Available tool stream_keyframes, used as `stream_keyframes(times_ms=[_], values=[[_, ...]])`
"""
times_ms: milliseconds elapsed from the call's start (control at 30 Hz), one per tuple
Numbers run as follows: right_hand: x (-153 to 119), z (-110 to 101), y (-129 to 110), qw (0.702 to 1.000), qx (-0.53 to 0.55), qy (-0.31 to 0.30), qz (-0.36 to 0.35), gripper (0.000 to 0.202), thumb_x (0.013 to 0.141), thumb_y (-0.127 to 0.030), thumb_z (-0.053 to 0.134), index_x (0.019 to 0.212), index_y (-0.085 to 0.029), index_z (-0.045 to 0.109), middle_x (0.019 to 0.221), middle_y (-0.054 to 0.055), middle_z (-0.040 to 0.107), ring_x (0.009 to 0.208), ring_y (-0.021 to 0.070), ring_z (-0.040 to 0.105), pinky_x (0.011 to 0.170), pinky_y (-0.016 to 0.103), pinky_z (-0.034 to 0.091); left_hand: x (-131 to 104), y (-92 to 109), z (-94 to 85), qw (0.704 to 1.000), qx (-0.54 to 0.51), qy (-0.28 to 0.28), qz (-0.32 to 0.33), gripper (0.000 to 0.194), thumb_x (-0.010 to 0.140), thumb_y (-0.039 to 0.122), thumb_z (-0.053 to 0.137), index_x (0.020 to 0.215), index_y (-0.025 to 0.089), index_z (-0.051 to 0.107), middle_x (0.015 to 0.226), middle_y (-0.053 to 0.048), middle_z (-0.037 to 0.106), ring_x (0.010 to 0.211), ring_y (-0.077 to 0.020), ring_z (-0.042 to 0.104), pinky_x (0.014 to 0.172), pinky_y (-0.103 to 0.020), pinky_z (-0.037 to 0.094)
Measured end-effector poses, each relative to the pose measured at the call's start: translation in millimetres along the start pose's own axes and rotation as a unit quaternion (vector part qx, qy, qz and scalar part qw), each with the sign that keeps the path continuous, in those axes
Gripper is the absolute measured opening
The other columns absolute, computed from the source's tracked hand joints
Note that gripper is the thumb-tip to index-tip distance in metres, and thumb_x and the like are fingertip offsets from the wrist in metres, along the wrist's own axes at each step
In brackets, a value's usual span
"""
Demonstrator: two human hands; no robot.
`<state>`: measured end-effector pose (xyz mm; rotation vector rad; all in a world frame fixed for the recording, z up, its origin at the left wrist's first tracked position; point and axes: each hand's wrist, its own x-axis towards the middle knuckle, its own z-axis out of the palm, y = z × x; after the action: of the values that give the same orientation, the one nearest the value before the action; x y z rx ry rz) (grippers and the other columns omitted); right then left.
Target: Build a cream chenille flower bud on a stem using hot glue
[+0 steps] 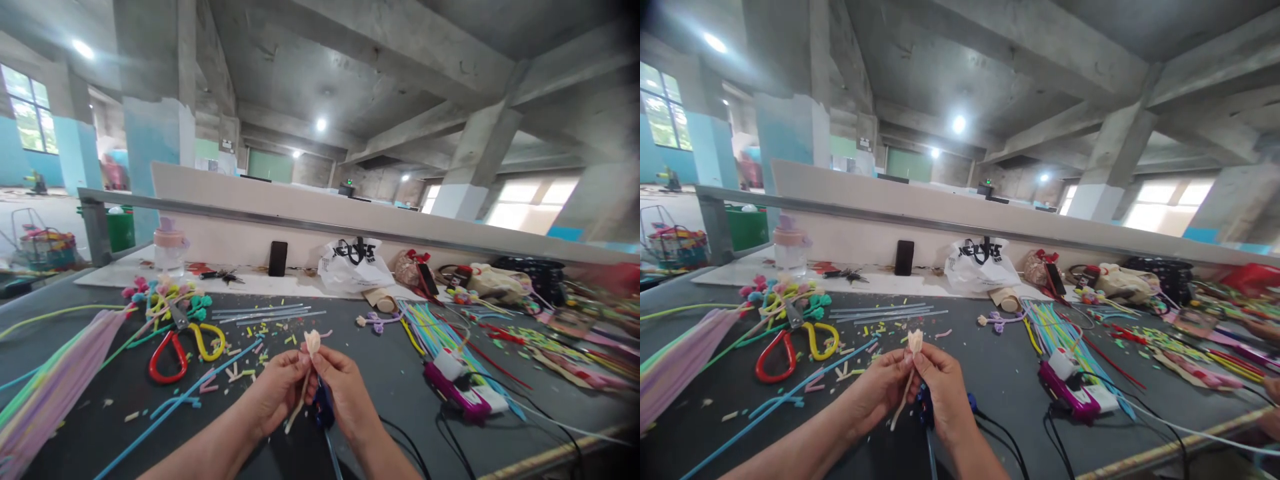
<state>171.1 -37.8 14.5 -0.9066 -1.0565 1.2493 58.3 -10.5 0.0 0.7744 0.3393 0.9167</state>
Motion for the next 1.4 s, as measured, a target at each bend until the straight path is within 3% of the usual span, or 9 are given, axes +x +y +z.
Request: stream_keyframes(times_ms=[233, 367, 533, 733, 867, 967, 1100, 1300, 1400], values=[[-0.5, -1.9, -7.7, 0.997, -0.008, 0.066, -0.047, 0.026, 0.069, -0.036, 0.073, 0.087, -0.017, 0.071, 0.073, 0.003, 0.067, 0.065, 0.0133, 0.060, 0.065, 0.025, 0.048, -2.5, 10.3, -2.5, 0.995, 0.085, 0.024, 0.053, 0.021, 0.072, 0.031, 0.070, 0.079, 0.013, 0.061, 0.074, -0.002, 0.060, 0.064, -0.0099, 0.055, 0.064, -0.023, 0.044], [-1.7, -5.3, -15.7, 0.989, -0.102, 0.083, -0.062, 0.027, 0.069, -0.039, 0.071, 0.082, -0.015, 0.070, 0.068, 0.002, 0.065, 0.063, 0.0130, 0.059, 0.059, 0.022, 0.046, -2.2, 21.2, -5.6, 0.979, 0.153, 0.053, 0.124, 0.024, 0.072, 0.031, 0.069, 0.090, 0.015, 0.065, 0.081, -0.002, 0.061, 0.066, -0.0086, 0.050, 0.061, -0.020, 0.039], [-5.6, -1.6, -20.9, 0.975, -0.215, 0.049, -0.032, 0.029, 0.069, -0.044, 0.067, 0.071, -0.015, 0.064, 0.051, -0.003, 0.056, 0.044, 0.0101, 0.050, 0.043, 0.020, 0.040, -2.3, 24.9, -6.3, 0.978, 0.169, -0.017, 0.123, 0.025, 0.070, 0.033, 0.070, 0.086, 0.013, 0.068, 0.077, -0.003, 0.061, 0.064, -0.0092, 0.047, 0.062, -0.020, 0.037], [-7.4, 5.7, -18.9, 0.963, -0.263, 0.051, -0.033, 0.028, 0.069, -0.044, 0.065, 0.065, -0.016, 0.063, 0.048, -0.004, 0.052, 0.037, 0.0093, 0.049, 0.037, 0.019, 0.037, -2.5, 27.0, -4.2, 0.985, 0.138, -0.002, 0.104, 0.028, 0.065, 0.036, 0.074, 0.079, 0.011, 0.069, 0.067, -0.001, 0.055, 0.057, -0.0073, 0.040, 0.057, -0.020, 0.034], [-8.2, 10.1, -17.7, 0.978, -0.206, 0.026, -0.005, 0.029, 0.069, -0.044, 0.066, 0.067, -0.015, 0.065, 0.050, -0.004, 0.053, 0.034, 0.0075, 0.048, 0.035, 0.019, 0.037, -4.8, 29.3, -3.1, 0.991, 0.103, -0.008, 0.088, 0.027, 0.068, 0.035, 0.072, 0.081, 0.012, 0.068, 0.061, 0.001, 0.051, 0.055, -0.0080, 0.043, 0.058, -0.022, 0.037], [-10.8, 13.8, -18.4, 0.996, -0.079, 0.010, 0.035, 0.027, 0.068, -0.041, 0.069, 0.073, -0.014, 0.064, 0.057, -0.003, 0.056, 0.036, 0.0052, 0.047, 0.037, 0.019, 0.042, -6.5, 30.2, -2.7, 0.991, 0.094, -0.010, 0.090, 0.023, 0.070, 0.033, 0.070, 0.078, 0.012, 0.066, 0.060, 0.001, 0.051, 0.054, -0.0087, 0.047, 0.057, -0.022, 0.039], [-14.6, 17.6, -22.0, 0.994, 0.070, 0.008, 0.082, 0.026, 0.069, -0.035, 0.070, 0.077, -0.013, 0.061, 0.068, 0.001, 0.062, 0.046, 0.0072, 0.052, 0.041, 0.020, 0.048, -8.0, 30.5, -1.3, 0.993, 0.095, -0.015, 0.066, 0.023, 0.071, 0.035, 0.069, 0.075, 0.014, 0.061, 0.059, 0.002, 0.052, 0.052, -0.0094, 0.048, 0.052, -0.022, 0.038], [-14.9, 16.8, -25.8, 0.986, 0.117, 0.051, 0.105, 0.023, 0.069, -0.031, 0.070, 0.082, -0.015, 0.058, 0.070, 0.001, 0.064, 0.051, 0.0098, 0.057, 0.041, 0.019, 0.048, -7.0, 29.5, -1.3, 0.987, 0.122, 0.000, 0.103, 0.023, 0.068, 0.033, 0.072, 0.073, 0.012, 0.062, 0.065, 0.000, 0.055, 0.058, -0.0085, 0.046, 0.060, -0.021, 0.036], [-13.5, 14.0, -24.0, 0.987, 0.103, 0.079, 0.098, 0.025, 0.067, -0.034, 0.072, 0.075, -0.016, 0.057, 0.068, 0.000, 0.063, 0.054, 0.0110, 0.058, 0.045, 0.021, 0.049, -6.2, 29.9, -0.9, 0.986, 0.127, 0.006, 0.109, 0.023, 0.067, 0.033, 0.073, 0.074, 0.013, 0.063, 0.067, 0.000, 0.055, 0.060, -0.0089, 0.045, 0.061, -0.021, 0.035]])
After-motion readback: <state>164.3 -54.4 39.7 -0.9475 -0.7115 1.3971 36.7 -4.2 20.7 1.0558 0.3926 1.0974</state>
